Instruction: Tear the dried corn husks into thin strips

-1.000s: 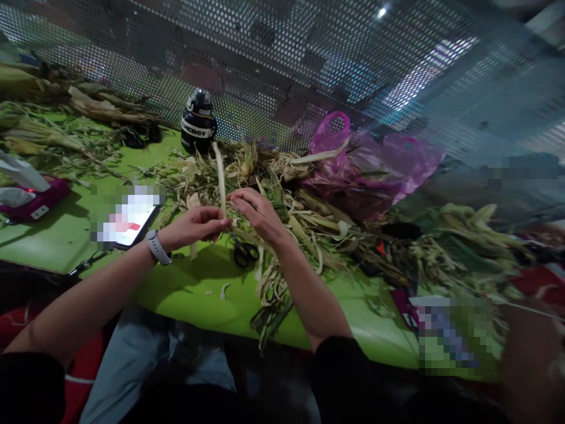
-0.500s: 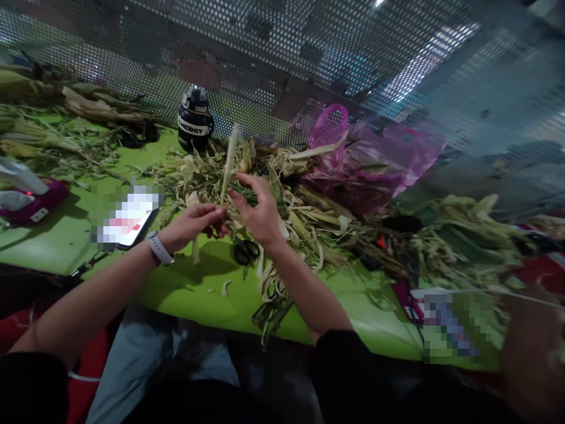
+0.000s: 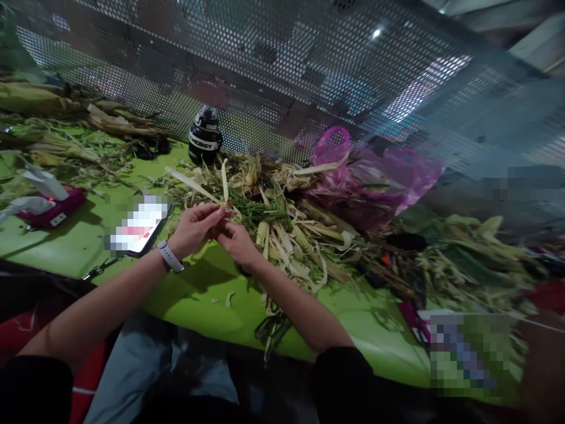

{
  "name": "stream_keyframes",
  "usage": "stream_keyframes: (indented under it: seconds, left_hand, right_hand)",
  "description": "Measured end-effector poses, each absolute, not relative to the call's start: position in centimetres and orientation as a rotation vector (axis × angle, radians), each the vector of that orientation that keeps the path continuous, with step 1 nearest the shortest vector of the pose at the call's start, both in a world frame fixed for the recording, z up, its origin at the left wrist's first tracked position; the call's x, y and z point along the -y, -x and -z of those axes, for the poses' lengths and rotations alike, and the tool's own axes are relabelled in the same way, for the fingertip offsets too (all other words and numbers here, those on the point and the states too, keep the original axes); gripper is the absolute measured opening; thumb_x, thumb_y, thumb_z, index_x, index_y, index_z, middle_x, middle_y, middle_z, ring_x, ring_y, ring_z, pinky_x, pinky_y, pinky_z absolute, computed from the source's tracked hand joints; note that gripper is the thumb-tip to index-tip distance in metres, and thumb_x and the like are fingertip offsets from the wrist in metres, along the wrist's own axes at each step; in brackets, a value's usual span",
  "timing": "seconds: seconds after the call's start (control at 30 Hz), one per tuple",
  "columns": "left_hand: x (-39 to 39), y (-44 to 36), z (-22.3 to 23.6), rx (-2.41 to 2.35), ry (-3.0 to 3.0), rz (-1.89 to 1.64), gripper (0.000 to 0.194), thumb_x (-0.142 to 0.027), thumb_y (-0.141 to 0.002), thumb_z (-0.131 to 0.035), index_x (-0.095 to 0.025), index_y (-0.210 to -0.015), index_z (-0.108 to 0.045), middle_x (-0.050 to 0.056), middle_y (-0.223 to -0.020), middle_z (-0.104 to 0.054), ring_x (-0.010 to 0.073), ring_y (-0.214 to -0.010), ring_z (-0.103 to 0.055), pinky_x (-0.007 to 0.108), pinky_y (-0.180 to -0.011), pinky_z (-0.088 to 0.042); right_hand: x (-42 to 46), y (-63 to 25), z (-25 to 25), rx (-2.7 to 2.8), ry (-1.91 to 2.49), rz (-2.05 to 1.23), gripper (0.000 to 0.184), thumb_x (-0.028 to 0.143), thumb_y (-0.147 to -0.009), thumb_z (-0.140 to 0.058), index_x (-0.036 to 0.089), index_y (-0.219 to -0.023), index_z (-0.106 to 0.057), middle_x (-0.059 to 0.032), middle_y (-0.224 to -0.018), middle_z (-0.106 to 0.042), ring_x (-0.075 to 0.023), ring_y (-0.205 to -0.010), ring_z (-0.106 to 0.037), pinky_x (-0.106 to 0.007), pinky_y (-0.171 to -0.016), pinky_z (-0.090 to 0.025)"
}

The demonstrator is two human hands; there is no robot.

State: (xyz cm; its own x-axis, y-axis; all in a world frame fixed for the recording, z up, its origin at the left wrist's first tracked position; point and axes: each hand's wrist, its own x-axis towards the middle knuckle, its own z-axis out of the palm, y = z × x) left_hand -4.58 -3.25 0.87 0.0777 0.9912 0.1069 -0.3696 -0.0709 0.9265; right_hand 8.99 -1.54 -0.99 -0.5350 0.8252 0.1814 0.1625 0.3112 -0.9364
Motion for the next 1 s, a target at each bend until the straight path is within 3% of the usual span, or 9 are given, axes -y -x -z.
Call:
stream_keyframes:
  seconds: [0.37,0.47,0.57,0.63,0.67,0.77,0.83,0.93,1.0]
  left_hand:
    - [2.4,5.3,-0.1,-0.856,-1.071,-1.342,0.035,-0.041,-0.07,-0.076,-0.013,-0.091,-0.073,0.007,-0.081,-0.073,0.0183,-0.085,-0.066,0.028,-0.077,-0.051]
    - [2.3,5.4,-0.2,-0.862,-1.061,-1.335,0.035,-0.042,-0.071,-0.075,-0.013,-0.091,-0.072,0.006,-0.081,-0.071,0.0145,-0.076,-0.064,0.024,-0.069,-0.05]
    - [2.2,5.6,-0.3,-0.826,-1.036,-1.296,0.033,-0.042,-0.073,-0.074,-0.014,-0.089,-0.068,0.001,-0.072,-0.066,0.0094,-0.062,-0.058,0.019,-0.056,-0.045]
    - [2.3,5.6,-0.4,-0.778,-1.037,-1.219,0.031,-0.041,-0.073,-0.073,-0.014,-0.088,-0.066,-0.002,-0.062,-0.059,0.0065,-0.053,-0.052,0.016,-0.048,-0.038]
    - [2.4,5.6,-0.4,-0.756,-1.046,-1.176,0.031,-0.041,-0.074,-0.073,-0.014,-0.087,-0.064,-0.002,-0.059,-0.056,0.0057,-0.05,-0.049,0.015,-0.046,-0.036]
    - [2.7,5.5,-0.6,-0.728,-1.092,-1.108,0.029,-0.042,-0.077,-0.07,-0.015,-0.083,-0.06,-0.002,-0.057,-0.057,0.0053,-0.047,-0.048,0.015,-0.043,-0.032]
    - [2.8,5.4,-0.7,-0.74,-1.113,-1.101,0.028,-0.043,-0.081,-0.065,-0.016,-0.082,-0.056,-0.002,-0.054,-0.057,0.0057,-0.043,-0.046,0.015,-0.039,-0.028]
    - [2.9,5.4,-0.8,-0.77,-1.11,-1.1,0.027,-0.043,-0.083,-0.062,-0.018,-0.084,-0.053,-0.004,-0.048,-0.055,0.006,-0.037,-0.043,0.015,-0.035,-0.023]
    - [2.8,5.4,-0.7,-0.767,-1.104,-1.116,0.027,-0.042,-0.08,-0.066,-0.018,-0.085,-0.052,-0.004,-0.051,-0.056,0.0067,-0.041,-0.049,0.014,-0.037,-0.03]
  right_hand:
    - [0.9,-9.6,1.3,2.017,0.814,-1.409,0.017,0.031,-0.081,-0.056,0.014,-0.082,-0.06,-0.0012,-0.075,-0.062,-0.0126,-0.071,-0.056,-0.027,-0.07,-0.048]
    - [1.4,-9.8,0.5,2.094,0.873,-1.26,0.02,0.032,-0.083,-0.055,0.015,-0.081,-0.062,-0.0006,-0.073,-0.062,-0.0121,-0.068,-0.055,-0.025,-0.067,-0.046]
    - [2.1,-10.9,-1.8,2.147,1.027,-0.871,0.028,0.04,-0.085,-0.056,0.015,-0.074,-0.064,0.0,-0.064,-0.058,-0.0117,-0.06,-0.05,-0.025,-0.062,-0.042]
    - [2.1,-12.0,-3.4,2.058,1.005,-0.544,0.03,0.04,-0.09,-0.049,0.016,-0.083,-0.065,-0.0041,-0.077,-0.063,-0.0151,-0.071,-0.056,-0.028,-0.069,-0.044]
    - [1.9,-12.5,-4.0,2.046,0.951,-0.4,0.028,0.038,-0.091,-0.048,0.016,-0.093,-0.065,-0.0073,-0.092,-0.065,-0.0181,-0.086,-0.059,-0.031,-0.078,-0.045]
    - [0.6,-13.5,-4.4,2.224,0.817,-0.238,0.03,0.036,-0.093,-0.046,0.018,-0.113,-0.059,-0.0112,-0.122,-0.06,-0.0226,-0.117,-0.051,-0.038,-0.102,-0.035]
    - [-0.3,-13.7,-4.0,2.333,0.808,-0.258,0.027,0.037,-0.094,-0.047,0.018,-0.107,-0.061,-0.0102,-0.112,-0.064,-0.0217,-0.109,-0.055,-0.04,-0.103,-0.033]
    - [-0.8,-13.5,-3.3,2.344,0.825,-0.304,0.026,0.04,-0.093,-0.049,0.017,-0.09,-0.06,-0.0069,-0.088,-0.064,-0.0183,-0.087,-0.056,-0.034,-0.089,-0.04]
    - [-0.7,-13.3,-3.1,2.329,0.812,-0.315,0.026,0.04,-0.094,-0.048,0.017,-0.086,-0.059,-0.006,-0.084,-0.062,-0.0171,-0.082,-0.053,-0.031,-0.08,-0.04]
